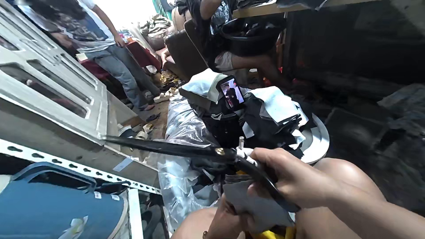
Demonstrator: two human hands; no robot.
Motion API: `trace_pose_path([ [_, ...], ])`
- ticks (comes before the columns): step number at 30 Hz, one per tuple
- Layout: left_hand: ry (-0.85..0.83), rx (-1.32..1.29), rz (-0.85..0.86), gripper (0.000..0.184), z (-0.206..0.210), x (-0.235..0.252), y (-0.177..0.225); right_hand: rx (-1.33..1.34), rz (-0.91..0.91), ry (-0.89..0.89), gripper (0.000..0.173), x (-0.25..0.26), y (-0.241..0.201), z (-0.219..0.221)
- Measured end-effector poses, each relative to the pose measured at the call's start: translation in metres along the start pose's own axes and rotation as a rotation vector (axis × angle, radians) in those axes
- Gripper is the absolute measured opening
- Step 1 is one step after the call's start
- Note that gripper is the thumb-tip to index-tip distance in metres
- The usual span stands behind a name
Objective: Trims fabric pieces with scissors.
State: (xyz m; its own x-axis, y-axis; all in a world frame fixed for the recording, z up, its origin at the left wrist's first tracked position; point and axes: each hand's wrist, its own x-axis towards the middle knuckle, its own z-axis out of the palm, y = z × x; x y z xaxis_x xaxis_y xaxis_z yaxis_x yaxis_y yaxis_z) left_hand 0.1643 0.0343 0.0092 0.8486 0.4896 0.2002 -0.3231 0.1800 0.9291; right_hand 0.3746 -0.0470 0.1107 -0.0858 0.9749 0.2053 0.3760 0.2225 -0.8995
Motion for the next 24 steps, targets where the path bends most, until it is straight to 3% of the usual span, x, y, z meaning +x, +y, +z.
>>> trace_pose_path([
  [4,-0.060,0.044,-0.202,0.026,0.013,-0.017,0.004,0.003,0.013,-0.080,0.018,0.032,-0.013,-0.012],
  [7,-0.106,0.024,-0.239,0.024,0.018,-0.020,0.001,-0.033,0.071,-0.121,0.016,0.056,-0.005,-0.013],
  [12,0.233,-0.114,-0.359,0.015,0.029,-0.014,0.034,-0.305,0.196,0.044,0.023,0.065,0.038,-0.005],
  [15,0.465,-0.274,-0.261,0.016,0.025,-0.010,0.031,-0.348,0.265,0.196,0.029,0.040,0.058,-0.004],
  [18,0.679,-0.354,-0.199,0.023,0.023,0.007,0.037,-0.179,0.255,0.314,0.038,-0.004,0.077,0.010],
  [20,0.810,-0.379,-0.134,0.028,0.020,0.025,0.041,0.070,0.268,0.333,0.046,-0.036,0.083,0.029],
  [24,1.104,-0.318,-0.055,0.012,0.008,0.064,0.045,0.384,0.386,0.235,0.062,-0.094,0.083,0.066],
])
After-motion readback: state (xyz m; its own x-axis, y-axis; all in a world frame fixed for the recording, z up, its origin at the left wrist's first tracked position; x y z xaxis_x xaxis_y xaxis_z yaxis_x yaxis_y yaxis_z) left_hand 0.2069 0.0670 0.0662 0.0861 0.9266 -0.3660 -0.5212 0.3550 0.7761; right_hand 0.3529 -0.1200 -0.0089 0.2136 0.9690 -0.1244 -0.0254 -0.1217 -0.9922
